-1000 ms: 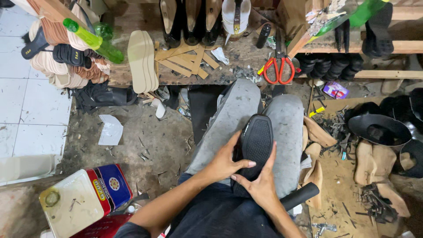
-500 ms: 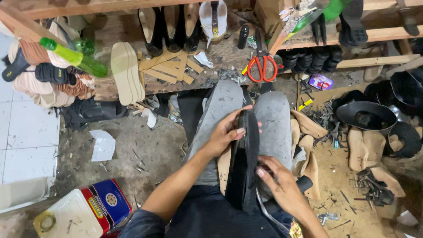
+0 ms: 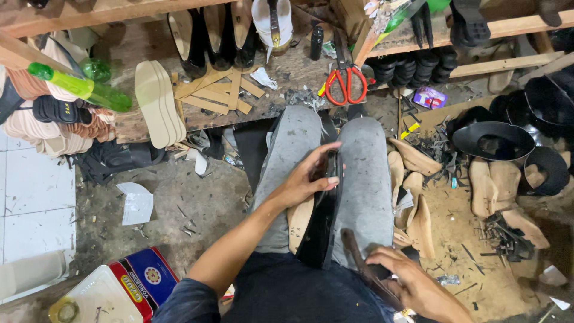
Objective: The person uses a curved metal tool to press and shape the heel and sole of a black shoe held on a wooden last. They repeatedly tap the tool against the shoe's edges, then remove the last and attach a new rubber sole piece, pressing it into place.
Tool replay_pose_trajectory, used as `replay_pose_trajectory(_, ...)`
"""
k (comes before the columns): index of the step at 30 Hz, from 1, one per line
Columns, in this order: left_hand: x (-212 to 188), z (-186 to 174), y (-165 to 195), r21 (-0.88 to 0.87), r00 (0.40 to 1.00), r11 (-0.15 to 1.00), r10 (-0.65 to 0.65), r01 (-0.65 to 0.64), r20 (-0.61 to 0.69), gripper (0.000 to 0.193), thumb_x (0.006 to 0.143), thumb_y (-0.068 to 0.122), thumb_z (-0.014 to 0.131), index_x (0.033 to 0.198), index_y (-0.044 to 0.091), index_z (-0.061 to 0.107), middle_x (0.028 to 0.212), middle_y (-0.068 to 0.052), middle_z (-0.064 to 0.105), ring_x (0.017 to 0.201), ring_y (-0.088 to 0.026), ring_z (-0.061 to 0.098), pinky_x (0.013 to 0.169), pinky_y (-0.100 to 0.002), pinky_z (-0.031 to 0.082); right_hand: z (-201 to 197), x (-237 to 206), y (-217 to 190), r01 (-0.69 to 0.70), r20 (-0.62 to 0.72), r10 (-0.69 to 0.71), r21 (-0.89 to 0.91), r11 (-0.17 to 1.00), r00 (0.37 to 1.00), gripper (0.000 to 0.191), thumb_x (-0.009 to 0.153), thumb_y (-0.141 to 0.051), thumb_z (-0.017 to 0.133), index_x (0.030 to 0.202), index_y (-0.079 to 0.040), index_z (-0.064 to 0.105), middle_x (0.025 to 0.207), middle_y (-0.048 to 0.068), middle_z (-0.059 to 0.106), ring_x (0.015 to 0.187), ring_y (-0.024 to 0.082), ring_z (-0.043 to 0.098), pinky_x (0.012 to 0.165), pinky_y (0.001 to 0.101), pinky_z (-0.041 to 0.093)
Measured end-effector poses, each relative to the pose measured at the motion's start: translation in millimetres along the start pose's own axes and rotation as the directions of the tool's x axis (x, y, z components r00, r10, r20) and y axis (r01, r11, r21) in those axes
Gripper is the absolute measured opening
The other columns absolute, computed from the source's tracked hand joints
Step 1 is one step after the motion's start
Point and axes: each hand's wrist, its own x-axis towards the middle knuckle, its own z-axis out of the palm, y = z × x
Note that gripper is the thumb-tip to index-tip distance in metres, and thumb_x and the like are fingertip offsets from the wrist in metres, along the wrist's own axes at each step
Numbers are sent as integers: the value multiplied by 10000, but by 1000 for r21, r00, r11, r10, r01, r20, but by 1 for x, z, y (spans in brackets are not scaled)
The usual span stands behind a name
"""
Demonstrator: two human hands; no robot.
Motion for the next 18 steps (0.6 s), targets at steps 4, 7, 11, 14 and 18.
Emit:
replay_pose_trajectory(4, 24, -11, -20, -122, 979, 971, 205, -206, -18, 337, 1112, 280, 542, 1327, 20, 522, 1129, -135, 655, 1091, -210, 651, 1007, -360, 539, 5, 1, 11, -518, -234, 515, 53, 854, 825, 411, 740, -140, 930, 925, -50, 575, 858, 102, 619, 744, 261, 639, 688, 369, 557)
replay_pose_trajectory(7, 45, -21, -34, -286, 976, 935, 183, -211, -122, 285, 1120, 270, 533, 1074, -9, 567, 937, -145, 645, 919, -254, 680, 905, -440, 593, 6, 17, 11, -519, -516, 382, -148, 842, 767, 410, 810, -248, 871, 948, -21, 558, 901, 119, 610, 759, 220, 595, 682, 324, 527)
replay_pose_trajectory(11, 60, -34, -39, -382, 995, 923, -79, 48, -66, 257, 1014, 237, 479, 1051, 3, 578, 883, -142, 650, 828, -243, 668, 807, -419, 585, -16, 45, -3, -593, -466, 662, 308, 743, 587, 388, 911, -209, 756, 1239, -11, 698, 870, 274, 695, 635, 213, 615, 586, 338, 466)
replay_pose_trajectory(14, 65, -36, -38, -398, 982, 904, -184, 157, -31, 297, 981, 245, 453, 1067, 8, 610, 804, -137, 650, 736, -233, 661, 746, -379, 588, -24, 74, -8, -223, -356, 635, 728, 649, 686, 388, 947, -200, 683, 1256, 33, 676, 1218, 232, 680, 564, 169, 577, 553, 311, 488)
replay_pose_trajectory(18, 67, -33, -38, -270, 969, 954, -181, 131, -168, 441, 1057, 389, 423, 985, 9, 635, 672, -98, 624, 584, -201, 637, 560, -334, 531, -16, 117, 5, 49, -352, 537, 866, 498, 767, 390, 969, -162, 617, 1267, 90, 607, 1340, 275, 656, 572, 132, 549, 541, 284, 502)
